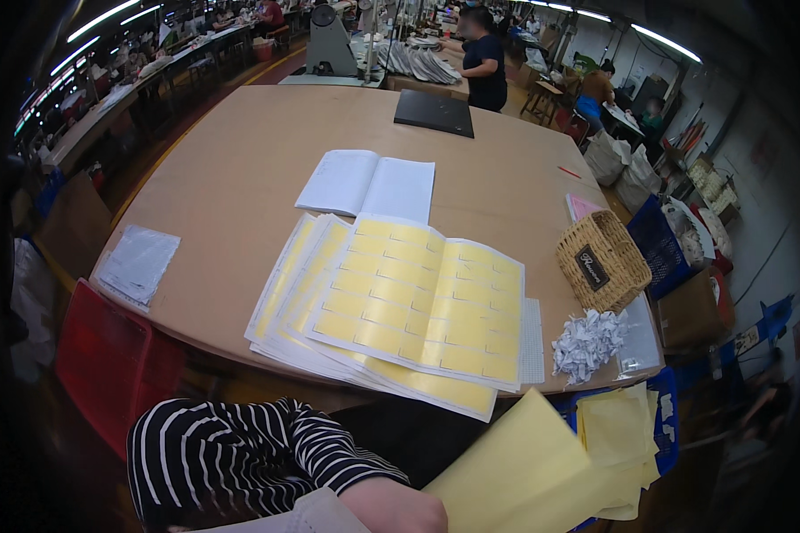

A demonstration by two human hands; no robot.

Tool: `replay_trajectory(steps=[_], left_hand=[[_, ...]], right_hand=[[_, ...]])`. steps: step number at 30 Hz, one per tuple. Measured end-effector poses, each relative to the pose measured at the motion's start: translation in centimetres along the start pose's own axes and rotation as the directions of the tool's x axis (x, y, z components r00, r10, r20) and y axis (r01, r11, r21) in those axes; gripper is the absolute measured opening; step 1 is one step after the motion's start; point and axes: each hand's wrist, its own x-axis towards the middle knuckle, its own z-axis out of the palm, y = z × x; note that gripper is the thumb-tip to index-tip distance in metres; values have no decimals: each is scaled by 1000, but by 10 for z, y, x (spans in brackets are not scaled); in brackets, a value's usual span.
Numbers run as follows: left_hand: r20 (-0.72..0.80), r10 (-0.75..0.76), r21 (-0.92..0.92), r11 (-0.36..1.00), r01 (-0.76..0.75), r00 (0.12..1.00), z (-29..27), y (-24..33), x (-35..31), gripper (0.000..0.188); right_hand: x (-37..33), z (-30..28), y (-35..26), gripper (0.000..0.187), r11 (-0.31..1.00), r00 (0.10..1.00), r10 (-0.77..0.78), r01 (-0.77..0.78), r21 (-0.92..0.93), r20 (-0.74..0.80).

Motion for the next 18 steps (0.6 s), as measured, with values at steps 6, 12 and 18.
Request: replay_trajectory(steps=[6, 12, 18], left_hand=[[154, -146, -52, 987, 155, 977, 24, -28, 13, 37], [19, -400, -278, 878, 389, 916, 55, -70, -9, 32], [-255, -891, -664, 445, 602, 376, 130, -128, -55, 27]], right_hand=[[13, -63, 30, 24, 932, 972, -132, 189, -308, 196], [0, -105, 45, 23, 900, 858, -127, 311, -305, 498], [-76, -44, 2, 25, 939, 717, 327, -173, -298, 615]])
